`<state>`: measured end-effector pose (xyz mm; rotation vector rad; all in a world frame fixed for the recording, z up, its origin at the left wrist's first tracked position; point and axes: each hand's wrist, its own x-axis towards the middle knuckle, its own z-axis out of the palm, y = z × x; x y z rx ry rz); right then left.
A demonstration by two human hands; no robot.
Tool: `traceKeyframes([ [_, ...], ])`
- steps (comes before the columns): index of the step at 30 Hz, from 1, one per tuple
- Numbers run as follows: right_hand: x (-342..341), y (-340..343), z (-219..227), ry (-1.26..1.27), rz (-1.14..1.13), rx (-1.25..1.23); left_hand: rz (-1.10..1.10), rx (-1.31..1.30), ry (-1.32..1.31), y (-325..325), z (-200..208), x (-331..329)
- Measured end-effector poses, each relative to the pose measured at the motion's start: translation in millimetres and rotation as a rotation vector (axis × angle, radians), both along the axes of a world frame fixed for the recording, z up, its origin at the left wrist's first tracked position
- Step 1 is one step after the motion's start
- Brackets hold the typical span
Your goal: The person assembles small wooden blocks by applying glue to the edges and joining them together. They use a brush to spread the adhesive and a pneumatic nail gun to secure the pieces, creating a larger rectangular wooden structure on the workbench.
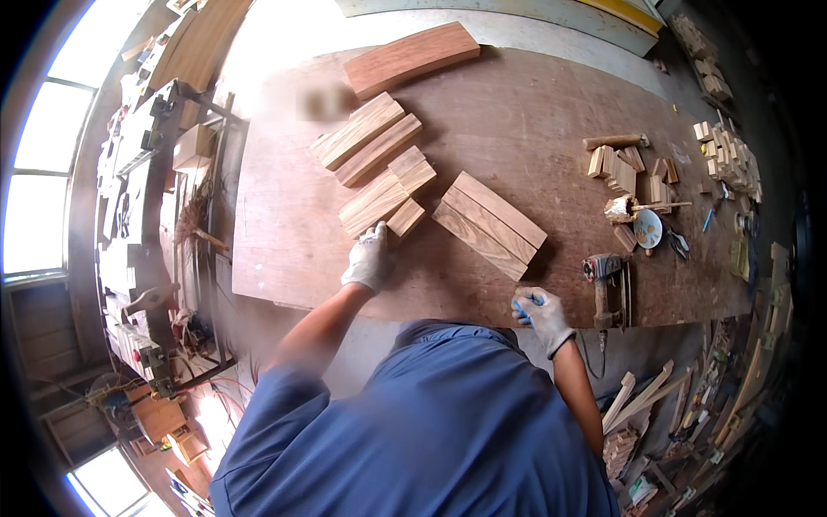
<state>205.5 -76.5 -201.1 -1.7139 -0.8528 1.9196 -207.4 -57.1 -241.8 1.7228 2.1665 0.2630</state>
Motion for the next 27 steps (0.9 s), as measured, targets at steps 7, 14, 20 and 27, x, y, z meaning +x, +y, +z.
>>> traceKeyframes([
  [7, -7, 5, 13, -0.024, -0.031, 0.047, -0.143, 0.077, 0.212, 20, 27, 20],
  [14, -6, 1, -7, -0.244, 0.028, 0.06, -0.233, 0.089, -0.09, 29, 17, 73],
  [20, -15, 22, -23, -0.438, 0.167, 0.179, -0.023, -0.038, -0.113, 60, 10, 109],
  [27, -4, 5, -47, -0.296, 0.112, 0.166, 0.047, -0.009, -0.211, 63, 10, 113],
])
